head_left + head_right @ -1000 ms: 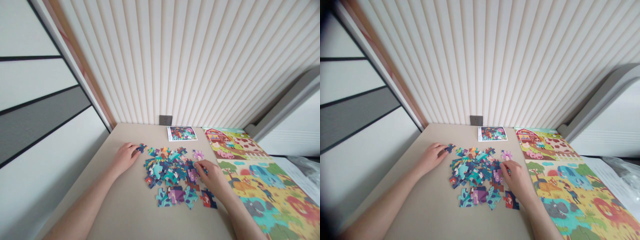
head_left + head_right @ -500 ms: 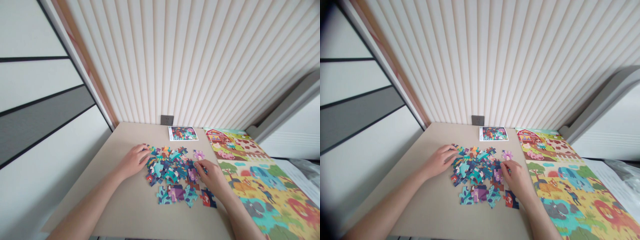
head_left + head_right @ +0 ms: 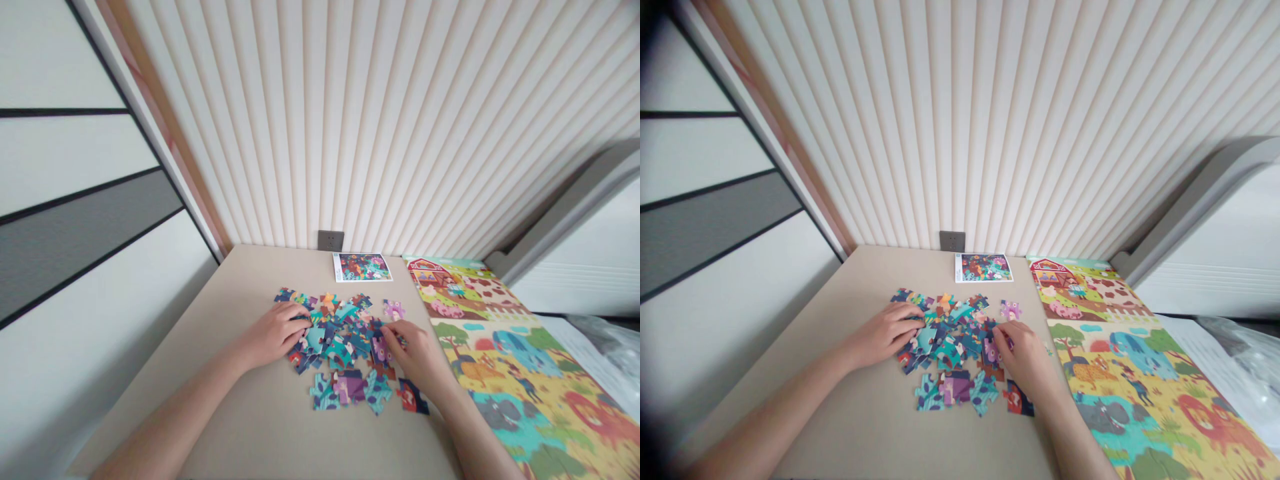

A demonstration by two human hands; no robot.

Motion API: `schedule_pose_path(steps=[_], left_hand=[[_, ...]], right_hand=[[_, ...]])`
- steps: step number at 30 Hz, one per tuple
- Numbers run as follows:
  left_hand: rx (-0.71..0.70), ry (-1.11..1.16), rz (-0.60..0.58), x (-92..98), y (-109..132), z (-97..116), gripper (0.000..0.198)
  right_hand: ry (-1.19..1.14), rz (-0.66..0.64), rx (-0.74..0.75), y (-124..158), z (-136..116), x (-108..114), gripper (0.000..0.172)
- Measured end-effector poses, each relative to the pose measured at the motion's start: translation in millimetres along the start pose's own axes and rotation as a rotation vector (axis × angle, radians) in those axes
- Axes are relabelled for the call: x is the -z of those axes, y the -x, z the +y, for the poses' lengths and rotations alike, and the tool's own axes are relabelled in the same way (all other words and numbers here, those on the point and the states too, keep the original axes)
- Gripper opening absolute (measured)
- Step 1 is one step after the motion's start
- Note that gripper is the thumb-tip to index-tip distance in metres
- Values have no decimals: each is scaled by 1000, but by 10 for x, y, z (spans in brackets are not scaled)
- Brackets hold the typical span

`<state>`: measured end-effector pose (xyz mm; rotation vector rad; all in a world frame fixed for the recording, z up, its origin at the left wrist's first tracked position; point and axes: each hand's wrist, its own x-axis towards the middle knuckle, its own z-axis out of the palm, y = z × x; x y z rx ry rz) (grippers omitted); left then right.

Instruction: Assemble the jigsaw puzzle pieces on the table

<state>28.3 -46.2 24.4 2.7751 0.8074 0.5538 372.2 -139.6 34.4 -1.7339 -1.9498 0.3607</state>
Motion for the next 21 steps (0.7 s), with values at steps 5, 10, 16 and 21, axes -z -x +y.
schedule_pose_path(steps=[5, 10, 16, 21], left_hand=[[-48, 10, 1, -18, -17, 39, 22], [-71, 27, -5, -20, -19, 66, 22], [-98, 28, 5, -35, -24, 39, 24], [-67, -6, 54, -17, -17, -29, 25]], right_hand=[[-20, 62, 74, -85, -20, 12, 28], [158, -8, 127, -357, -98, 63, 26], [258, -76, 99, -659, -71, -148, 34], [266, -39, 66, -617, 54, -249, 31]])
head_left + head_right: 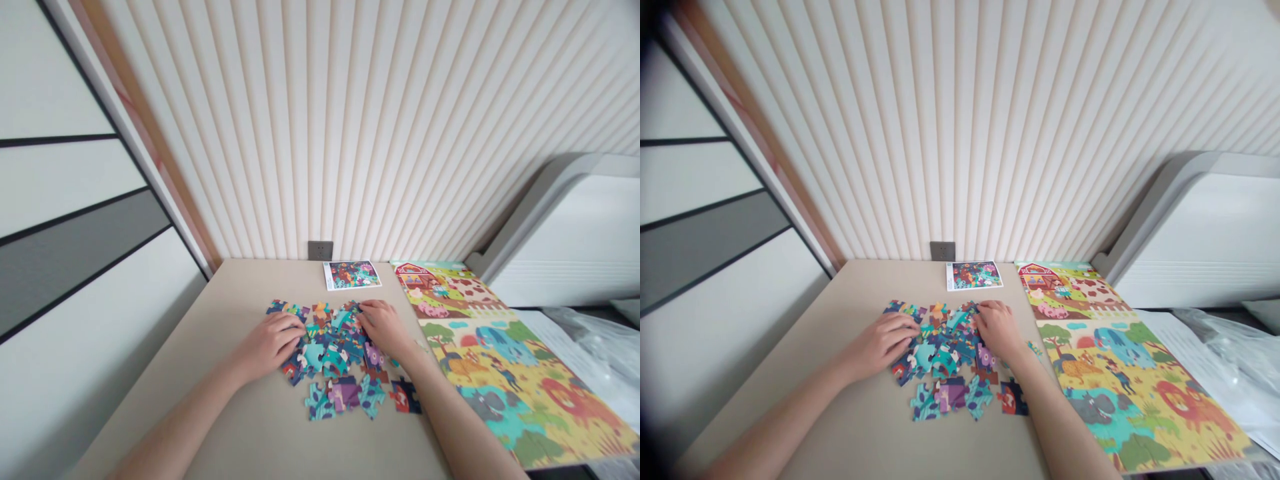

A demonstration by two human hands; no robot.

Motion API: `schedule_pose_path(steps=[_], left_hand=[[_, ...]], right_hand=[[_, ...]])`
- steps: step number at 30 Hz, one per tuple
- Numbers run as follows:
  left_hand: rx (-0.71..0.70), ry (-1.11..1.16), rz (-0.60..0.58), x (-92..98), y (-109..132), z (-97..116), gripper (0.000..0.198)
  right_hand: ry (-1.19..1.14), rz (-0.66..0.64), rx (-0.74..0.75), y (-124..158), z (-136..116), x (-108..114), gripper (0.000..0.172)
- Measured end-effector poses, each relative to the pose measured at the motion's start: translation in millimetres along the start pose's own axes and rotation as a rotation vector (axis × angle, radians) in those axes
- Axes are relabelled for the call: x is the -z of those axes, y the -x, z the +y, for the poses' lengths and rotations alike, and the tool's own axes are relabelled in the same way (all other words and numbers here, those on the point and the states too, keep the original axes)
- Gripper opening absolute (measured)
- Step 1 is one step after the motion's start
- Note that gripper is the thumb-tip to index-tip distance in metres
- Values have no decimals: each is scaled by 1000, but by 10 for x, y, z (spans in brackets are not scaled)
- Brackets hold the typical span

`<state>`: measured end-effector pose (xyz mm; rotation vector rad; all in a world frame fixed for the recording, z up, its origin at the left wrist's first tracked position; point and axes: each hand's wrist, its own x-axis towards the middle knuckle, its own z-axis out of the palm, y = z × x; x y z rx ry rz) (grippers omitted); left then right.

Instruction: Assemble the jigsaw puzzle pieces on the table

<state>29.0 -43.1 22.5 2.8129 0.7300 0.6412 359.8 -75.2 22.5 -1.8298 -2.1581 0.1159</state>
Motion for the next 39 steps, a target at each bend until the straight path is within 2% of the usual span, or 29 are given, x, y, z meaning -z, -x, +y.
schedule_pose_path(steps=[8, 12, 15, 18, 20, 23, 28, 33, 37, 39], left_hand=[[282, -132, 178, -33, 124, -327, 23], [332, -86, 232, -13, 168, -431, 23], [319, -93, 225, 31, 174, -419, 23], [200, -77, 114, 80, 171, -353, 25], [103, -53, 24, 110, 164, -290, 27], [65, -30, -34, 148, 144, -192, 27], [81, -9, -66, 162, 128, -126, 29], [75, 10, -77, 111, 144, -166, 33], [76, 24, -65, 73, 145, -184, 33], [74, 26, -62, 63, 145, -190, 33]], right_hand=[[-2, 54, -38, 32, 45, -21, 25], [-9, 107, -29, 61, -33, 24, 27], [-56, 137, 74, 146, -207, 96, 31], [-166, 120, 345, 274, -464, 146, 34], [-213, 63, 494, 357, -630, 148, 38], [-213, -47, 595, 434, -786, 115, 43], [-183, -127, 588, 450, -798, 72, 35], [-214, -121, 581, 433, -770, 106, 21], [-225, -101, 567, 412, -750, 152, 21], [-198, -46, 487, 388, -705, 168, 23]])
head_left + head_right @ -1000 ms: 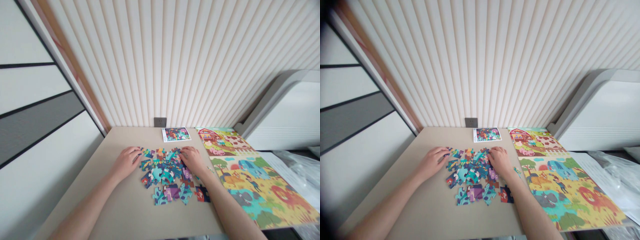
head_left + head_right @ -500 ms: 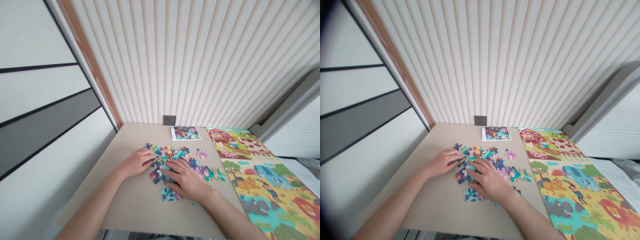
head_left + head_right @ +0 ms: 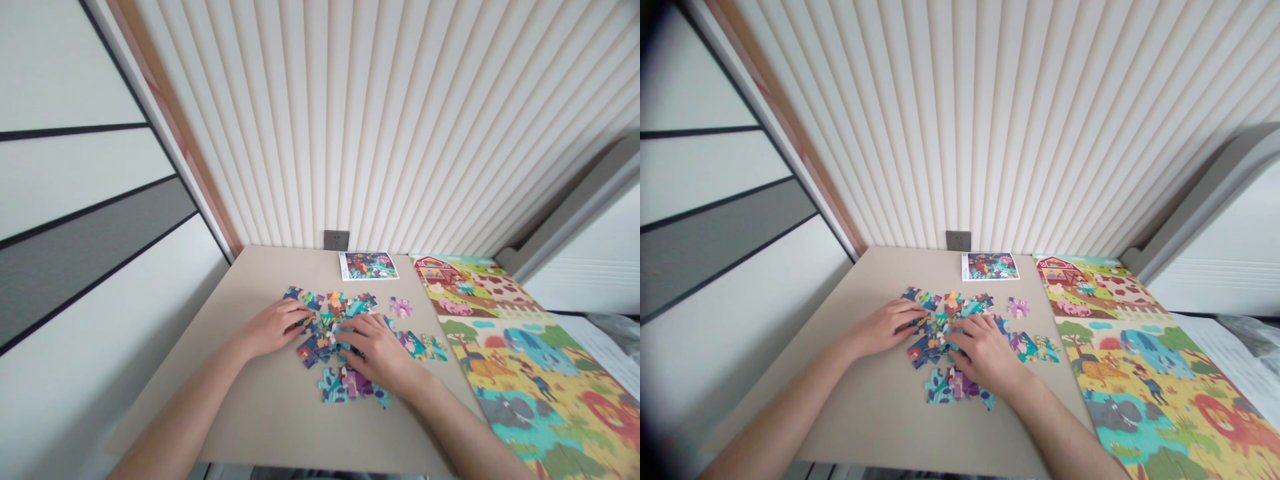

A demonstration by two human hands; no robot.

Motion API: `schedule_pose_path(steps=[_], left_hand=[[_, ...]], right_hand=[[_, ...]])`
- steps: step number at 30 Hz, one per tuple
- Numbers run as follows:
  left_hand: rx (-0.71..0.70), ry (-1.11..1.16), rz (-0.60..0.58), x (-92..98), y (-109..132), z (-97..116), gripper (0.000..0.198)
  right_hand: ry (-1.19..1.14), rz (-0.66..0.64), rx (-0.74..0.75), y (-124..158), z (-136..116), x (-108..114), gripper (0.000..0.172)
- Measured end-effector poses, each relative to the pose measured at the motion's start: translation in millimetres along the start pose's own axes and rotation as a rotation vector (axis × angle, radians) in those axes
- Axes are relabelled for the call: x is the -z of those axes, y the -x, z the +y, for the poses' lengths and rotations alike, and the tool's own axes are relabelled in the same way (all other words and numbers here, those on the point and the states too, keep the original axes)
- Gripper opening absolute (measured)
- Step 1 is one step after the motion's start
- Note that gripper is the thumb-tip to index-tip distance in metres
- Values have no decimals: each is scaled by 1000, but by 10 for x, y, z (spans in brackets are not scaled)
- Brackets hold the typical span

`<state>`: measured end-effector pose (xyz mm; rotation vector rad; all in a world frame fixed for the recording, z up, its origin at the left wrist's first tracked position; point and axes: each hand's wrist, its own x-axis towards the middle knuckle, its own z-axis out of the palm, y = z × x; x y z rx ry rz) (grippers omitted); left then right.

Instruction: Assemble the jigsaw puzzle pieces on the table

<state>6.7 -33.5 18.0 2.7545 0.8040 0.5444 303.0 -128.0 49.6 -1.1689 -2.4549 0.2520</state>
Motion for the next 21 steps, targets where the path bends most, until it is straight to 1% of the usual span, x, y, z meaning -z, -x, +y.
schedule_pose_path(steps=[3, 5, 7, 8, 9, 11, 14, 16, 17, 18, 21], left_hand=[[-7, -3, 2, 6, -1, 4, 33], [-7, -11, -12, 23, -7, 28, 32], [-5, -21, -36, 47, -17, 66, 31], [-7, -23, -45, 61, -23, 89, 31], [-9, -25, -47, 76, -29, 111, 30], [-11, -30, -44, 107, -39, 153, 30], [-15, -35, -40, 145, -48, 205, 34], [-24, -21, -41, 149, -55, 236, 42], [-28, -12, -39, 141, -60, 253, 47], [-32, -5, -39, 125, -67, 271, 51], [-27, -10, -31, 50, -98, 332, 61]], right_hand=[[76, 107, -210, 15, 129, 22, 22], [105, 143, -337, 35, 220, 21, 22], [120, 150, -399, 54, 275, 12, 23], [125, 153, -400, 61, 282, 7, 23], [125, 153, -381, 64, 272, 4, 24], [103, 130, -283, 60, 213, 4, 28], [35, 27, -103, 37, 76, 13, 48], [19, -30, -45, 22, 2, 16, 59], [19, -45, -35, 18, -23, 16, 60], [22, -55, -32, 16, -38, 14, 57], [27, -68, -35, 21, -44, 5, 43]])
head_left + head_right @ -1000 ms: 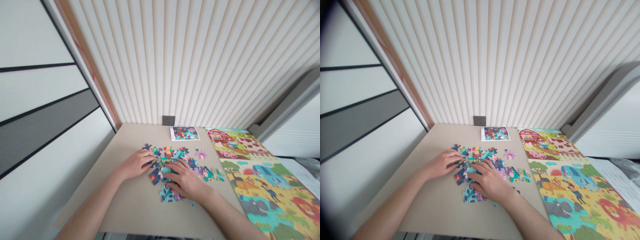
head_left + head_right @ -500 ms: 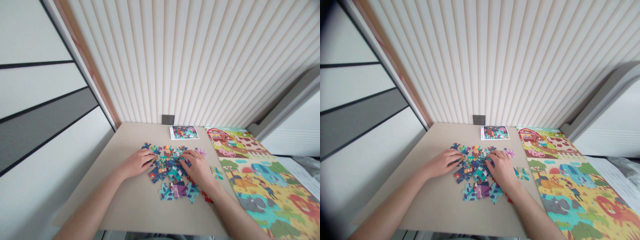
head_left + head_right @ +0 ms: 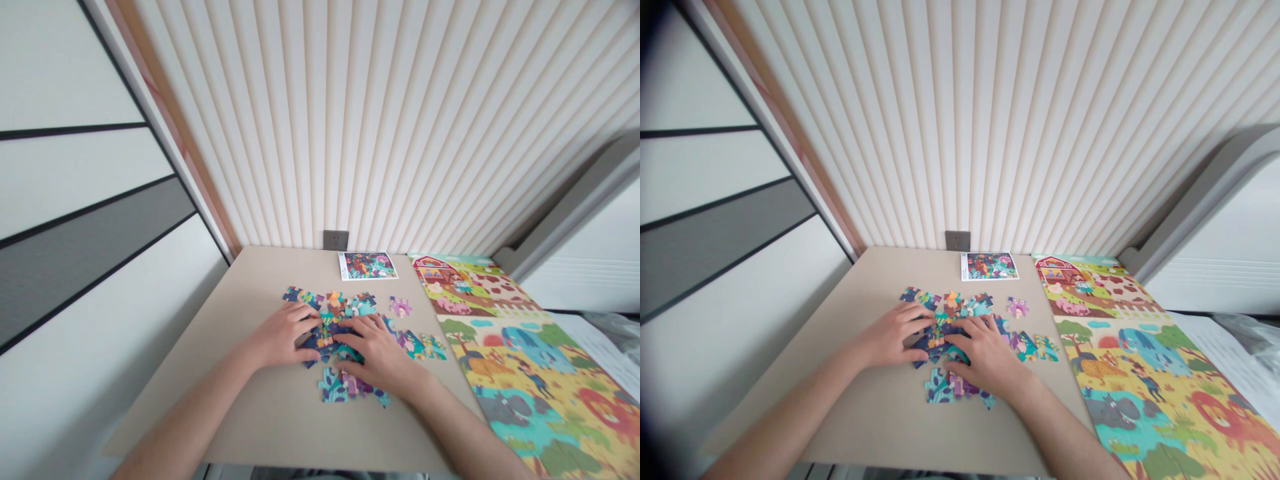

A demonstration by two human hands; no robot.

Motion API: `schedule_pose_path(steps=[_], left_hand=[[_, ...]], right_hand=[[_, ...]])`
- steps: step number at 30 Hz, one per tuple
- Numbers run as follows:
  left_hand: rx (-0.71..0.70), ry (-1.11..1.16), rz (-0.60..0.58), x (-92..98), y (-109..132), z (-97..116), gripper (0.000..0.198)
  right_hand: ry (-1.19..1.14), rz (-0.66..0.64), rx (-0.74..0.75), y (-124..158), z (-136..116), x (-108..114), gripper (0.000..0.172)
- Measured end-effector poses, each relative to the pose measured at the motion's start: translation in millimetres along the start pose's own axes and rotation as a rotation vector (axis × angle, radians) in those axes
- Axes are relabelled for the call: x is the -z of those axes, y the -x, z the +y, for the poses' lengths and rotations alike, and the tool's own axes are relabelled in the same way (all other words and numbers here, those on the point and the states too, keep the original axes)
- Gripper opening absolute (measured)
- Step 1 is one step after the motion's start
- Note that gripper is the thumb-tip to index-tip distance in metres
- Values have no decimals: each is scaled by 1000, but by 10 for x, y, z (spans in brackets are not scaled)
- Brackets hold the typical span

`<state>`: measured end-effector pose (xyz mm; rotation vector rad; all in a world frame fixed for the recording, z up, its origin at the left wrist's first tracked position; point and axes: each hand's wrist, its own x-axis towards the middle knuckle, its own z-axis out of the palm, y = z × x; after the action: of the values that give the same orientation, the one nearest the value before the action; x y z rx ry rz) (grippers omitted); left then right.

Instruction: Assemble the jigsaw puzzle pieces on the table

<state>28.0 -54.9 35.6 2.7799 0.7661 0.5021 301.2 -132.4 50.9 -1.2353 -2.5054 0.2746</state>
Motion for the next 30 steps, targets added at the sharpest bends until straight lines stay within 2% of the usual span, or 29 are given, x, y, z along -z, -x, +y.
schedule_pose_path(steps=[6, 12, 17, 25, 30], left_hand=[[36, -47, 16, -113, -67, 80, 48], [-14, 14, 30, -145, -76, 3, 45], [15, 183, 53, -213, -85, 9, 37], [195, 480, 102, -211, -90, 44, 35], [176, 517, 52, -202, -94, 65, 35]], right_hand=[[-7, -20, -19, 4, 5, -10, 33], [9, -14, -16, 0, 10, -14, 34], [6, 0, -6, 8, 16, -15, 33], [-5, 14, -3, 8, 22, -23, 26], [17, 19, 3, 5, 36, -32, 25]])
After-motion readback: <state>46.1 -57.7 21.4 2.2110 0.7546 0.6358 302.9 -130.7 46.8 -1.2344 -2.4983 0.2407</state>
